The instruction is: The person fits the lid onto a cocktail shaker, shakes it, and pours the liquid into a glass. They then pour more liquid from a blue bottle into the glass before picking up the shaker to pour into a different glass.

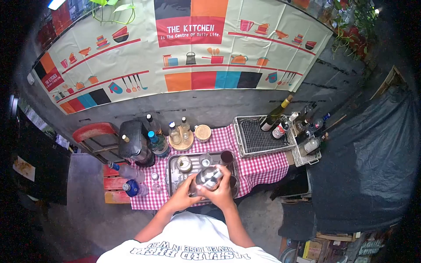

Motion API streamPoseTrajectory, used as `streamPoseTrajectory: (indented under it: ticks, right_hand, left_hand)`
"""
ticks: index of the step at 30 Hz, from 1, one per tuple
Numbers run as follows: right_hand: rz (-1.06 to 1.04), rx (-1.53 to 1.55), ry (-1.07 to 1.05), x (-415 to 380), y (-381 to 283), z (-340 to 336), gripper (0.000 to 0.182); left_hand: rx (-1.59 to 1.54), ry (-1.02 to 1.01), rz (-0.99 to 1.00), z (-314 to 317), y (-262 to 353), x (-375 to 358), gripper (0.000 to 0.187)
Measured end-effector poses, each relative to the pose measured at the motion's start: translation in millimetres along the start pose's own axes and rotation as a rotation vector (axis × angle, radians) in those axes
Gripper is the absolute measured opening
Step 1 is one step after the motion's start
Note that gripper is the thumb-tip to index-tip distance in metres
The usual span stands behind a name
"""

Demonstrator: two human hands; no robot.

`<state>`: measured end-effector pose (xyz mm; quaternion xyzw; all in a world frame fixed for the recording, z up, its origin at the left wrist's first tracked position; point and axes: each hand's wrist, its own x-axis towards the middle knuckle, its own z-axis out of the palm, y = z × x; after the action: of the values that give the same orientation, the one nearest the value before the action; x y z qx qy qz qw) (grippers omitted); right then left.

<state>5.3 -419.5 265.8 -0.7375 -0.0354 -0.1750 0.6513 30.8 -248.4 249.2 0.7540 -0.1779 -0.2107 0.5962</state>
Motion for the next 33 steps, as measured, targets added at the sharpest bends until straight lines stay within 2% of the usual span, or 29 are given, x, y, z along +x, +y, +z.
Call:
streamPoseTrajectory:
  ticks: [1, 2, 4, 6, 9, 12, 13, 16, 18, 20, 21, 24, 27, 30, 33]
  right_hand:
    - [-0.191, -0.187, -0.067, 5, -5, -6, 0.093]
    - [-0.321, -0.213, -0.095, 8, -14, -7, 0.093]
    - [-0.395, -0.325, -0.128, 10, -25, -13, 0.092]
    - [-0.411, -0.320, -0.139, 12, -25, -22, 0.090]
    - [-0.427, -0.330, -0.171, 14, -24, -43, 0.091]
    - [-0.408, -0.158, -0.127, 16, -4, -66, 0.089]
    - [-0.372, -0.143, -0.118, 16, -2, -75, 0.093]
    - [-0.043, 0.238, 0.002, 11, 24, -94, 0.097]
    - [-0.016, 0.319, 0.022, 11, 46, -105, 0.093]
    - [0.255, 0.624, 0.189, 6, 68, -115, 0.079]
    - [0.355, 0.670, 0.230, 4, 63, -116, 0.067]
    - [0.599, 0.857, 0.288, -7, 88, -130, 0.041]
    - [0.719, 0.976, 0.247, -17, 114, -149, 0.032]
    - [0.746, 0.925, 0.265, -16, 111, -164, 0.028]
    - [0.623, 0.785, 0.319, -8, 91, -169, 0.041]
  left_hand:
    - [-0.101, -0.017, 0.070, 4, -3, 3, 0.086]
    - [-0.201, -0.035, 0.141, 8, -4, 7, 0.087]
    - [-0.354, -0.076, 0.070, 13, 22, 8, 0.089]
    - [-0.420, -0.050, 0.167, 29, 7, 18, 0.087]
    - [-0.383, -0.012, 0.158, 50, 2, 25, 0.086]
    - [-0.263, -0.012, 0.135, 60, 31, 28, 0.087]
    - [-0.216, 0.011, 0.148, 66, 30, 30, 0.086]
    - [-0.071, 0.058, 0.171, 81, 41, 32, 0.084]
    - [-0.094, 0.093, 0.171, 95, 39, 32, 0.082]
    - [-0.092, 0.134, 0.135, 109, 45, 31, 0.080]
    - [0.009, 0.157, 0.182, 115, 43, 33, 0.075]
    - [-0.010, 0.123, 0.120, 130, 43, 37, 0.071]
    - [-0.067, 0.116, 0.055, 144, 46, 42, 0.071]
    - [-0.054, 0.105, 0.021, 156, 47, 46, 0.071]
    - [0.006, 0.123, 0.016, 164, 44, 51, 0.071]
